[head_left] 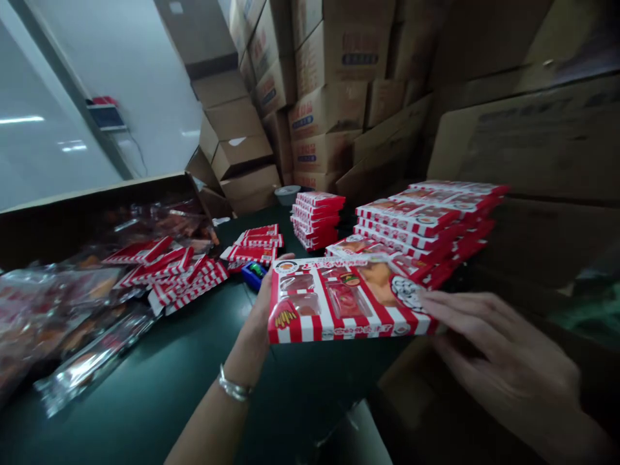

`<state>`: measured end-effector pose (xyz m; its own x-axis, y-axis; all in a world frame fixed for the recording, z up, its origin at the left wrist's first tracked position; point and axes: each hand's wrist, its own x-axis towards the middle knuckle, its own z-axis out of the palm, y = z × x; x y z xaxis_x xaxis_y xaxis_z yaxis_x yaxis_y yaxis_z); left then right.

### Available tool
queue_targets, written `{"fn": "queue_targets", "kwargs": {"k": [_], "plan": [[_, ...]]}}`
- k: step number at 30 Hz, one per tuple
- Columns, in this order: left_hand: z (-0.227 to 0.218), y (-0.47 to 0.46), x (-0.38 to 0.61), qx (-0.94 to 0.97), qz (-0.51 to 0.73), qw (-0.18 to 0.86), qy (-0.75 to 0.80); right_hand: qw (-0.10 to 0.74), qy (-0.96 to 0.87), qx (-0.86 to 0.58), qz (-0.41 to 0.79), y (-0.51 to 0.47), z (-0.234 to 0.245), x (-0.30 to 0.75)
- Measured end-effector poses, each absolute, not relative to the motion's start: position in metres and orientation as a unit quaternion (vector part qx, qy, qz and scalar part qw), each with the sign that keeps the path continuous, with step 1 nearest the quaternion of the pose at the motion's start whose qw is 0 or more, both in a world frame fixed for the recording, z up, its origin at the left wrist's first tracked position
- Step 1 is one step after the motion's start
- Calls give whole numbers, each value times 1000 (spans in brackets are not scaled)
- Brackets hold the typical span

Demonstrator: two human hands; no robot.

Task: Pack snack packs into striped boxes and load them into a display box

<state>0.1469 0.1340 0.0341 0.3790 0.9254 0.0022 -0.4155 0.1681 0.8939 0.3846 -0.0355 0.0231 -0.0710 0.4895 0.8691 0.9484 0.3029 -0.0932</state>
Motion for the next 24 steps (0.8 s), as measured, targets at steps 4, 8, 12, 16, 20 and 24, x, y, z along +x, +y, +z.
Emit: {"fn": "queue_targets", "kwargs": {"k": [4, 8, 12, 16, 20, 24], "plan": [[50, 167, 188, 351, 508, 749, 240, 349, -642, -523, -439, -18, 42, 413], [38, 199, 243, 380, 516, 744, 189, 288, -652, -540, -448, 11, 16, 414], [36, 210, 266, 381, 512, 743, 202, 287, -683, -523, -422, 16, -2, 411], [42, 188, 215, 406, 429, 785, 188, 346, -699, -490, -390, -7, 23, 423], [39, 160, 163, 413, 300, 840, 185, 364, -744, -420, -372, 9, 60, 451], [24, 143, 175, 381, 330, 834, 224, 307, -739, -490, -347, 70, 82, 479]]}}
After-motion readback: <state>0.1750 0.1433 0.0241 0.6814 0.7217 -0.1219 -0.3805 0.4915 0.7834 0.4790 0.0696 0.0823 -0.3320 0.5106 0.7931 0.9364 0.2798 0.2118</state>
